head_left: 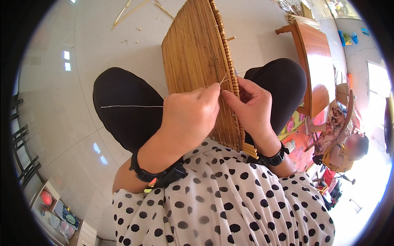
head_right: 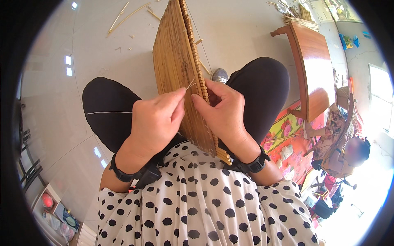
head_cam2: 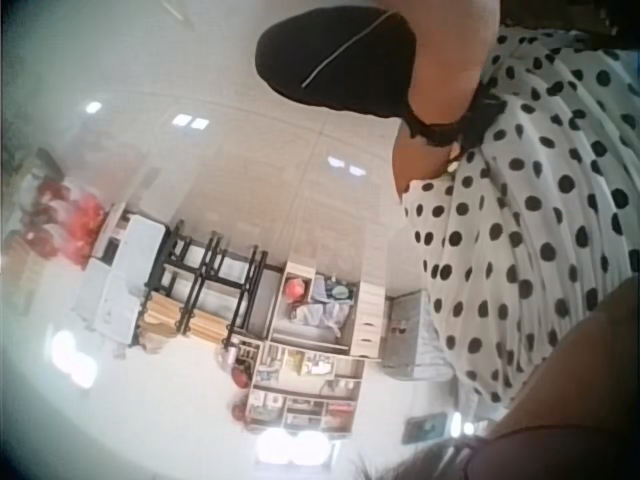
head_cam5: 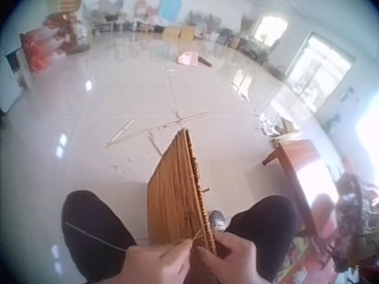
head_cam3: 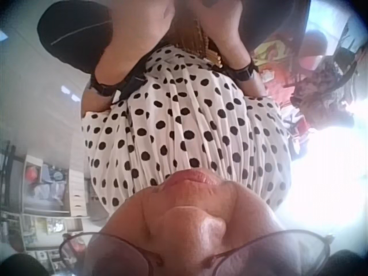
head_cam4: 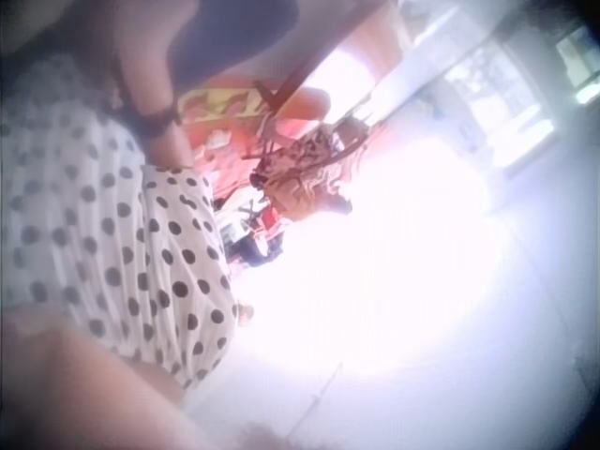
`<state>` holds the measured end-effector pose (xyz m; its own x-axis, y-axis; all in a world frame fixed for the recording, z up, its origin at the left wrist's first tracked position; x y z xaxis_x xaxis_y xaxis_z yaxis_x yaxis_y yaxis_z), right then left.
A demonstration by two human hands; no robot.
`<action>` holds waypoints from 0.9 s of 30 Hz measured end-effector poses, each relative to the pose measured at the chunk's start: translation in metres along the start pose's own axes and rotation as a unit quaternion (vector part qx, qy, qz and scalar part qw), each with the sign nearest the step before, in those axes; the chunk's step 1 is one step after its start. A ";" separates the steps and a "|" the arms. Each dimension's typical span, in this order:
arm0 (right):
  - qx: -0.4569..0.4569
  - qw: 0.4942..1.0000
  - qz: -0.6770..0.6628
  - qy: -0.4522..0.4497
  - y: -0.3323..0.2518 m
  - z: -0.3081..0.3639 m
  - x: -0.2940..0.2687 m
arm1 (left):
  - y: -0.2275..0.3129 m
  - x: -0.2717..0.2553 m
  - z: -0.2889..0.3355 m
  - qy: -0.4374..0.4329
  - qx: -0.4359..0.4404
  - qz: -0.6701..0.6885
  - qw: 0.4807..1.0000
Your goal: The person sits on the floor and weaves a bamboo mat by threading a white string through the bamboo strips using a needle. They repeatedly pull the string through the mat to secure the strips together.
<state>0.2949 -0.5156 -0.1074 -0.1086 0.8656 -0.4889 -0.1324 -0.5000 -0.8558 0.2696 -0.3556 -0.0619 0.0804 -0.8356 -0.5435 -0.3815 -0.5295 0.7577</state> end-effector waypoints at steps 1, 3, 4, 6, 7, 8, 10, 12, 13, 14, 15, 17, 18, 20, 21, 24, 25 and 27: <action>-0.003 1.000 -0.002 0.006 -0.001 0.000 0.000 | 0.004 0.003 0.001 -0.011 0.013 -0.025 1.000; -0.011 1.000 0.028 0.010 -0.005 0.001 -0.001 | 0.014 0.009 0.002 -0.033 0.039 -0.074 0.996; -0.014 0.999 0.043 0.013 -0.007 0.001 -0.002 | 0.015 0.011 0.002 -0.042 0.027 -0.073 0.996; -0.023 0.999 0.045 0.016 -0.006 0.001 -0.001 | 0.018 0.015 0.000 -0.060 0.002 -0.072 0.996; -0.028 0.998 0.045 0.018 -0.007 0.001 0.000 | 0.021 0.017 -0.001 -0.073 -0.007 -0.081 0.994; -0.034 0.998 0.041 0.016 -0.008 0.000 0.001 | 0.024 0.019 -0.002 -0.086 -0.016 -0.091 0.992; -0.044 0.998 0.032 0.015 -0.010 0.001 0.002 | 0.026 0.020 -0.004 -0.113 -0.025 -0.100 0.988; -0.057 0.997 0.039 0.018 -0.016 0.002 0.001 | 0.026 0.021 -0.005 -0.142 -0.026 -0.097 0.985; -0.064 0.997 0.043 0.020 -0.018 0.002 0.000 | 0.027 0.022 -0.005 -0.152 -0.027 -0.091 0.984; -0.056 0.997 0.043 0.020 -0.016 0.002 -0.001 | 0.027 0.022 -0.005 -0.162 -0.028 -0.085 0.983; -0.049 0.998 0.042 0.019 -0.014 0.001 -0.002 | 0.027 0.022 -0.004 -0.171 -0.029 -0.082 0.981; -0.033 0.998 0.043 0.015 -0.009 0.001 -0.002 | 0.024 0.019 -0.004 -0.148 -0.023 -0.077 0.986; -0.023 0.999 0.045 0.013 -0.006 0.001 -0.003 | 0.023 0.017 -0.004 -0.136 -0.019 -0.075 0.988; -0.009 0.999 0.033 0.007 -0.003 0.001 -0.002 | 0.018 0.009 -0.004 -0.114 -0.026 -0.073 0.990; -0.005 1.000 0.019 0.004 -0.003 0.001 -0.002 | 0.016 0.004 -0.004 -0.103 -0.028 -0.071 0.992; -0.001 1.000 0.011 0.001 -0.003 0.000 -0.003 | 0.008 -0.013 -0.004 -0.052 -0.047 -0.027 0.997; -0.001 1.000 0.014 0.000 -0.003 0.000 -0.003 | 0.006 -0.017 -0.005 -0.027 -0.054 -0.017 0.998; 0.003 1.000 0.008 0.001 -0.004 0.000 -0.004 | 0.001 -0.014 -0.006 -0.016 -0.052 0.004 0.999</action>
<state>0.2955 -0.5170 -0.1025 -0.1094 0.8573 -0.5031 -0.1357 -0.5143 -0.8468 0.2739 -0.3453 -0.0508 0.0480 -0.8359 -0.5467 -0.2840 -0.5362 0.7949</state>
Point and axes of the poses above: each hand's wrist, its own z-axis away from the middle knuckle, its own x-axis out of the palm, y = z × x, the point moved 9 cm from there along -z, towards the middle knuckle, and after that the axes turned 6 degrees about z, right-handed, at the moved point
